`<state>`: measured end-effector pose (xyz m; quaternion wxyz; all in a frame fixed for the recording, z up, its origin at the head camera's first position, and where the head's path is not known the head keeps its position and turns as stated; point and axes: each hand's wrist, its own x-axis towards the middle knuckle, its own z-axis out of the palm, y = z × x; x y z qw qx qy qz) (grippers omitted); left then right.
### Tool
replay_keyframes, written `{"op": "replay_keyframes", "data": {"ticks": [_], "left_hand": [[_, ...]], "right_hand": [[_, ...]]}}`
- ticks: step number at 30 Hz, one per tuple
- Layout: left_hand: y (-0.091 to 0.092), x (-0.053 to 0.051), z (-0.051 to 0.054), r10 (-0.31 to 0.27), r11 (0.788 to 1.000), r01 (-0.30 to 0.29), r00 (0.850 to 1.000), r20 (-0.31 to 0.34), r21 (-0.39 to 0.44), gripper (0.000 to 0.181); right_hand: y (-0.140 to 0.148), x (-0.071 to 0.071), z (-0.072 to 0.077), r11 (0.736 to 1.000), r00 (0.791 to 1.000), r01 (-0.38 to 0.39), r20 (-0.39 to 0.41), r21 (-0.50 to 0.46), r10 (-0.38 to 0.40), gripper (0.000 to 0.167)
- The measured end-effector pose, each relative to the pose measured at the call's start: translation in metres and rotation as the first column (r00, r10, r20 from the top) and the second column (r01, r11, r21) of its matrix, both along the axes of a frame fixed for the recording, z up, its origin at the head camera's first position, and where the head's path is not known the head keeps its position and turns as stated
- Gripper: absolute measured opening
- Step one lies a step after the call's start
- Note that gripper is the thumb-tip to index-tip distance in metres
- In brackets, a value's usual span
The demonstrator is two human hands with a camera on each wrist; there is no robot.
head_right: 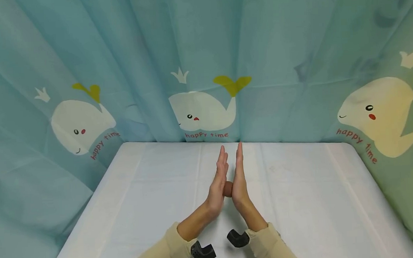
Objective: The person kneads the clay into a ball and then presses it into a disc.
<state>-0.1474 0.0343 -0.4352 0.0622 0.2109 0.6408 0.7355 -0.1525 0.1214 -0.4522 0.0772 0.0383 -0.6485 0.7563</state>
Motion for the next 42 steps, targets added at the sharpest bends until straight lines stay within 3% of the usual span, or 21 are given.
{"op": "replay_keyframes", "data": {"ticks": [4, 7, 11, 15, 18, 21, 23, 25, 27, 30, 32, 36, 38, 40, 42], "left_hand": [[0.0, -0.015, -0.004, 0.058, 0.998, -0.057, 0.998, 0.031, -0.011, 0.063], [0.0, -0.018, -0.01, 0.051, 0.999, -0.05, 0.992, 0.118, -0.01, 0.062], [0.001, -0.006, -0.006, -0.023, 0.999, 0.016, 0.988, 0.151, 0.047, 0.063], [0.003, 0.005, 0.004, -0.074, 0.997, 0.071, 0.994, 0.085, 0.029, 0.064], [0.002, 0.002, 0.005, -0.018, 1.0, 0.017, 0.997, 0.08, 0.008, 0.062], [-0.004, -0.013, 0.001, 0.078, 0.997, -0.08, 0.992, 0.098, 0.015, 0.06], [-0.006, -0.02, -0.001, 0.107, 0.994, -0.109, 0.989, 0.1, 0.01, 0.06], [-0.006, -0.02, -0.002, 0.092, 0.996, -0.092, 0.992, 0.089, -0.006, 0.061], [-0.002, -0.012, -0.003, 0.051, 0.998, -0.049, 0.994, 0.096, -0.025, 0.062], [0.002, 0.002, -0.005, -0.005, 0.999, 0.012, 0.991, 0.131, -0.049, 0.062], [0.002, 0.004, -0.005, -0.001, 0.999, 0.009, 0.985, 0.17, -0.049, 0.061], [-0.004, -0.01, -0.008, 0.109, 0.994, -0.108, 0.966, 0.235, -0.018, 0.061], [-0.007, -0.018, -0.009, 0.155, 0.988, -0.153, 0.959, 0.238, -0.024, 0.061], [-0.006, -0.022, -0.011, 0.156, 0.988, -0.15, 0.962, 0.222, -0.042, 0.062], [-0.004, -0.018, -0.012, 0.11, 0.993, -0.1, 0.97, 0.215, -0.059, 0.062]], "right_hand": [[-0.014, 0.017, 0.002, 0.997, 0.998, -0.036, -0.053, 0.07, 0.039, 0.054], [-0.019, 0.025, 0.012, 0.994, 0.994, -0.02, -0.101, 0.108, 0.032, 0.054], [-0.009, 0.015, 0.017, 0.997, 0.999, 0.035, -0.043, 0.075, -0.032, 0.053], [0.006, 0.0, 0.007, 0.996, 0.996, 0.075, 0.044, -0.045, -0.073, 0.055], [0.001, 0.003, -0.003, 0.999, 0.999, 0.038, 0.026, -0.037, -0.037, 0.056], [-0.016, 0.019, -0.004, 0.998, 0.999, -0.031, -0.024, 0.045, 0.032, 0.054], [-0.022, 0.025, -0.002, 0.995, 0.997, -0.066, -0.034, 0.076, 0.069, 0.053], [-0.02, 0.024, 0.001, 0.996, 0.997, -0.08, -0.017, 0.036, 0.08, 0.054], [-0.011, 0.014, 0.001, 0.998, 0.998, -0.061, 0.025, -0.022, 0.062, 0.056], [0.003, -0.001, -0.004, 0.996, 0.997, -0.013, 0.08, -0.085, 0.02, 0.058], [0.005, -0.003, -0.007, 0.997, 0.996, -0.003, 0.088, -0.073, 0.009, 0.058], [-0.013, 0.014, -0.006, 0.997, 0.997, -0.069, 0.021, 0.043, 0.068, 0.055], [-0.021, 0.023, -0.001, 0.992, 0.995, -0.088, -0.032, 0.093, 0.091, 0.055], [-0.023, 0.025, 0.005, 0.992, 0.995, -0.066, -0.064, 0.104, 0.073, 0.054], [-0.019, 0.021, 0.01, 0.995, 0.998, -0.022, -0.059, 0.093, 0.027, 0.052]]}}
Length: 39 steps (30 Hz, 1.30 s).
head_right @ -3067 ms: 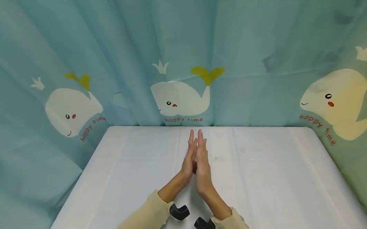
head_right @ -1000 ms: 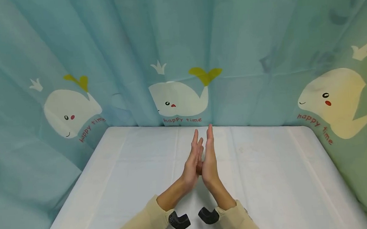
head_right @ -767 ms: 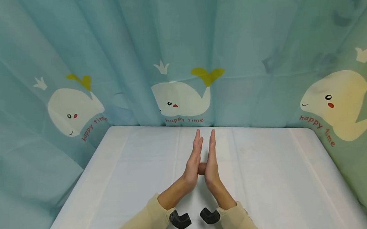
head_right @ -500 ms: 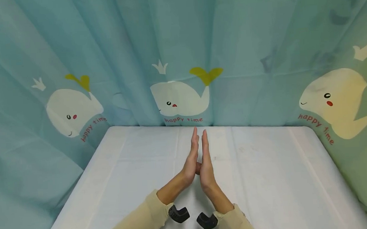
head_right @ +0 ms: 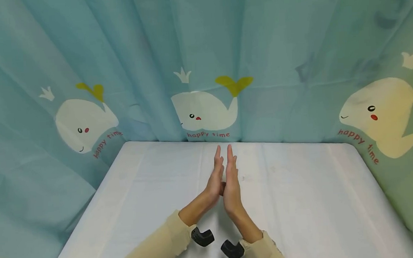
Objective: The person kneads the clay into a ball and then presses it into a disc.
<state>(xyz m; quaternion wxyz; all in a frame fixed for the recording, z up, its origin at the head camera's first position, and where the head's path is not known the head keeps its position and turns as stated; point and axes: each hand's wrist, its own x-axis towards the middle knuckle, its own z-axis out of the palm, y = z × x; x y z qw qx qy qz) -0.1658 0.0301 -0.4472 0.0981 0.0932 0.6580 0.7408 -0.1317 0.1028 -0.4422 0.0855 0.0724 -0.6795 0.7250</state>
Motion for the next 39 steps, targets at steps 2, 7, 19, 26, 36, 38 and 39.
{"op": "replay_keyframes", "data": {"ticks": [2, 7, 19, 26, 36, 38, 39], "left_hand": [[0.003, 0.007, 0.002, -0.045, 0.999, 0.045, 0.999, -0.003, -0.003, 0.063], [0.004, 0.021, 0.021, -0.098, 0.994, 0.099, 0.995, -0.024, 0.056, 0.064], [0.0, 0.007, 0.003, 0.01, 1.0, -0.009, 0.999, -0.052, 0.013, 0.064], [0.005, 0.025, 0.017, -0.092, 0.991, 0.093, 0.996, -0.013, 0.095, 0.064], [-0.001, 0.007, 0.003, -0.004, 0.999, 0.011, 0.991, -0.133, 0.049, 0.064], [0.002, 0.014, 0.003, -0.052, 0.998, 0.057, 0.989, -0.14, 0.033, 0.064], [0.003, 0.018, 0.004, -0.07, 0.997, 0.076, 0.987, -0.141, 0.032, 0.064]], "right_hand": [[0.008, -0.008, 0.002, 0.998, 0.998, 0.048, 0.034, -0.027, -0.048, 0.05], [0.019, -0.019, -0.008, 0.992, 0.991, 0.091, 0.106, -0.087, -0.082, 0.052], [-0.003, 0.014, 0.008, 0.999, 0.995, -0.047, -0.085, 0.016, 0.048, 0.054], [0.018, -0.015, -0.008, 0.998, 0.998, 0.031, 0.047, -0.049, -0.028, 0.052], [0.0, 0.004, 0.007, 0.998, 0.999, -0.048, -0.01, -0.042, 0.048, 0.053], [0.01, -0.006, 0.006, 0.996, 0.999, -0.01, 0.04, -0.089, 0.014, 0.052], [0.014, -0.011, 0.002, 0.994, 0.998, 0.004, 0.064, -0.112, 0.003, 0.052]]}}
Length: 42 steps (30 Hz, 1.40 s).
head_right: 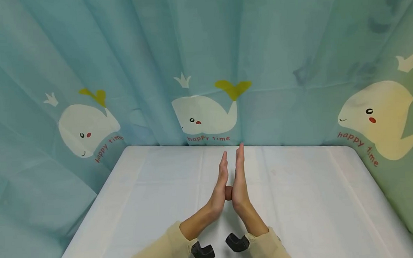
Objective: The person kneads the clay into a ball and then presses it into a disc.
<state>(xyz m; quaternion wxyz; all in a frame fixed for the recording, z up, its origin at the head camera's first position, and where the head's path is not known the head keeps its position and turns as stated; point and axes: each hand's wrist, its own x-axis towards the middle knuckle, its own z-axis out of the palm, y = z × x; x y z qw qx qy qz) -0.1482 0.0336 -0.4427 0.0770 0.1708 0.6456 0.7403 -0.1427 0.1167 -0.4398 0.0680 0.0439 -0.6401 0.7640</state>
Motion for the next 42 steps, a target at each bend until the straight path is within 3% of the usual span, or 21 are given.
{"op": "replay_keyframes", "data": {"ticks": [2, 4, 7, 9, 11, 14, 17, 20, 24, 28, 31, 35, 39, 42], "left_hand": [[0.001, 0.006, 0.005, -0.017, 1.0, 0.017, 1.0, -0.012, 0.003, 0.062], [0.001, 0.01, 0.014, -0.022, 0.999, 0.021, 0.998, -0.052, -0.031, 0.063], [0.0, 0.008, 0.021, -0.007, 0.988, -0.019, 0.987, -0.162, -0.156, 0.066], [0.0, 0.004, 0.02, 0.02, 0.972, -0.063, 0.981, -0.191, -0.225, 0.07], [-0.001, -0.003, 0.015, 0.048, 0.973, -0.082, 0.986, -0.16, -0.214, 0.071], [0.0, -0.006, 0.009, 0.024, 0.994, -0.034, 0.995, -0.098, -0.104, 0.07], [0.004, 0.003, 0.009, -0.051, 0.998, 0.048, 0.996, -0.077, -0.035, 0.068], [0.007, 0.01, 0.012, -0.101, 0.995, 0.1, 0.993, -0.06, -0.028, 0.068], [0.006, 0.0, 0.011, -0.029, 1.0, 0.029, 1.0, -0.006, 0.006, 0.063], [0.002, -0.016, 0.006, 0.041, 0.999, -0.041, 0.998, 0.043, 0.002, 0.06], [0.002, -0.018, 0.001, 0.015, 1.0, -0.015, 0.998, 0.066, -0.009, 0.062], [0.005, -0.007, -0.001, -0.04, 0.998, 0.035, 0.992, 0.117, 0.046, 0.062], [0.005, -0.001, 0.007, -0.064, 0.985, 0.039, 0.986, 0.151, 0.167, 0.064], [0.002, -0.006, 0.012, -0.044, 0.986, 0.021, 0.99, 0.137, 0.164, 0.065]], "right_hand": [[0.006, -0.007, -0.008, 0.999, 0.999, 0.003, 0.053, -0.036, -0.001, 0.054], [0.006, -0.008, -0.019, 0.998, 0.998, -0.003, 0.056, -0.059, 0.006, 0.055], [-0.003, 0.001, -0.026, 0.991, 0.999, -0.019, 0.031, -0.133, 0.023, 0.057], [-0.011, 0.011, -0.022, 0.984, 0.999, -0.037, -0.02, -0.176, 0.034, 0.057], [-0.015, 0.019, -0.013, 0.984, 0.997, -0.049, -0.06, -0.173, 0.039, 0.058], [-0.011, 0.021, -0.002, 0.992, 0.995, -0.041, -0.097, -0.123, 0.029, 0.058], [0.002, 0.011, 0.001, 0.993, 0.999, -0.009, -0.054, -0.121, 0.002, 0.057], [0.013, 0.0, -0.004, 0.988, 1.0, 0.025, 0.019, -0.155, -0.022, 0.055], [0.006, 0.004, -0.01, 1.0, 1.0, 0.006, 0.005, -0.03, -0.006, 0.053], [-0.009, 0.016, -0.006, 0.994, 0.995, -0.004, -0.094, 0.112, 0.015, 0.053], [-0.007, 0.012, 0.002, 0.989, 0.99, 0.024, -0.14, 0.146, -0.004, 0.054], [0.007, -0.007, 0.008, 0.983, 0.993, 0.051, -0.118, 0.174, -0.03, 0.054], [0.016, -0.023, -0.003, 0.979, 0.996, 0.05, -0.08, 0.2, -0.034, 0.055], [0.011, -0.02, -0.014, 0.979, 0.999, 0.019, -0.045, 0.205, -0.01, 0.053]]}}
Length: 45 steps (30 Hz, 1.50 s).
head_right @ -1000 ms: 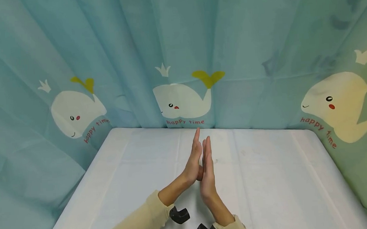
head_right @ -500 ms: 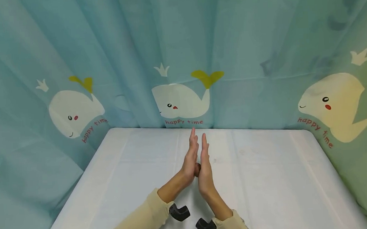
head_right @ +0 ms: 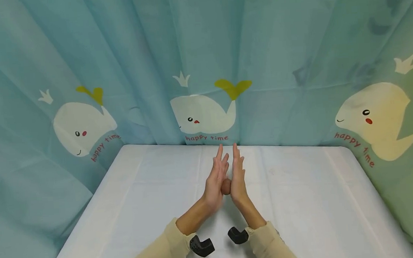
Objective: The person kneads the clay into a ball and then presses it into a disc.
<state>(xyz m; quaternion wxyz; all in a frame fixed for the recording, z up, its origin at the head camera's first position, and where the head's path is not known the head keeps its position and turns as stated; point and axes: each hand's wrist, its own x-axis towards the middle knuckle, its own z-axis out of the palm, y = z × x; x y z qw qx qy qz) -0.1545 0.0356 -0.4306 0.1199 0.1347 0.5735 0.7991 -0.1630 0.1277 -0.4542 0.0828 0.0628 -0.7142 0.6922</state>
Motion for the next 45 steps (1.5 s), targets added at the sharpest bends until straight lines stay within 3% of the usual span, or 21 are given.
{"op": "replay_keyframes", "data": {"ticks": [3, 6, 9, 11, 14, 17, 19, 21, 27, 30, 33, 37, 41, 45], "left_hand": [[-0.004, -0.01, -0.004, 0.036, 0.998, -0.037, 0.999, -0.006, -0.055, 0.065], [-0.008, -0.021, -0.015, 0.09, 0.995, -0.089, 0.996, 0.022, -0.055, 0.063], [-0.01, -0.027, -0.025, 0.124, 0.991, -0.122, 0.992, 0.019, -0.053, 0.061], [-0.01, -0.024, -0.028, 0.091, 0.993, -0.091, 0.996, 0.0, -0.079, 0.06], [-0.007, -0.013, -0.028, 0.022, 0.994, -0.023, 1.0, -0.018, -0.11, 0.062], [-0.005, -0.001, -0.024, -0.016, 0.999, 0.017, 0.998, 0.059, -0.029, 0.065], [-0.004, 0.002, -0.021, -0.001, 0.999, -0.004, 0.996, 0.092, 0.051, 0.066], [-0.005, 0.002, -0.018, 0.009, 0.994, -0.02, 0.994, 0.108, 0.106, 0.066], [-0.01, -0.018, -0.022, 0.046, 0.995, -0.055, 0.993, 0.109, 0.082, 0.067], [-0.007, -0.025, -0.029, 0.012, 1.0, -0.012, 0.999, 0.049, 0.004, 0.077], [-0.002, -0.021, -0.033, -0.049, 0.996, 0.043, 0.995, 0.084, 0.071, 0.086], [-0.001, -0.012, -0.024, -0.056, 0.979, 0.017, 0.981, 0.185, 0.204, 0.076], [-0.008, -0.015, -0.011, -0.012, 0.993, -0.008, 0.985, 0.174, 0.118, 0.07], [-0.016, -0.031, -0.007, 0.053, 0.995, -0.069, 0.978, 0.204, 0.075, 0.068]], "right_hand": [[-0.013, 0.014, -0.004, 1.0, 1.0, -0.005, 0.005, 0.006, 0.005, 0.053], [-0.027, 0.027, 0.002, 0.998, 0.998, -0.013, -0.064, 0.062, 0.017, 0.055], [-0.034, 0.028, 0.008, 0.993, 0.99, -0.032, -0.132, 0.114, 0.047, 0.057], [-0.031, 0.02, 0.01, 0.992, 0.992, -0.007, -0.123, 0.13, 0.023, 0.057], [-0.019, 0.001, 0.007, 0.995, 0.996, 0.054, -0.069, 0.08, -0.048, 0.057], [-0.008, -0.01, 0.001, 0.995, 0.996, 0.087, -0.016, 0.043, -0.087, 0.057], [-0.005, -0.013, -0.004, 0.996, 0.997, 0.077, -0.007, 0.037, -0.077, 0.056], [-0.006, -0.011, -0.007, 0.996, 0.998, 0.057, -0.034, 0.069, -0.055, 0.056], [-0.028, 0.015, -0.001, 0.968, 0.983, 0.013, -0.18, 0.252, 0.033, 0.057], [-0.032, 0.021, 0.013, 0.948, 0.971, 0.019, -0.23, 0.319, 0.058, 0.056], [-0.027, 0.011, 0.023, 0.942, 0.966, 0.023, -0.248, 0.334, 0.065, 0.057], [-0.015, -0.009, 0.014, 0.955, 0.983, 0.006, -0.175, 0.297, 0.048, 0.059], [-0.01, -0.011, -0.005, 0.971, 0.992, 0.0, -0.122, 0.238, 0.03, 0.06], [-0.023, 0.008, -0.004, 0.964, 0.977, -0.051, -0.186, 0.261, 0.102, 0.06]]}}
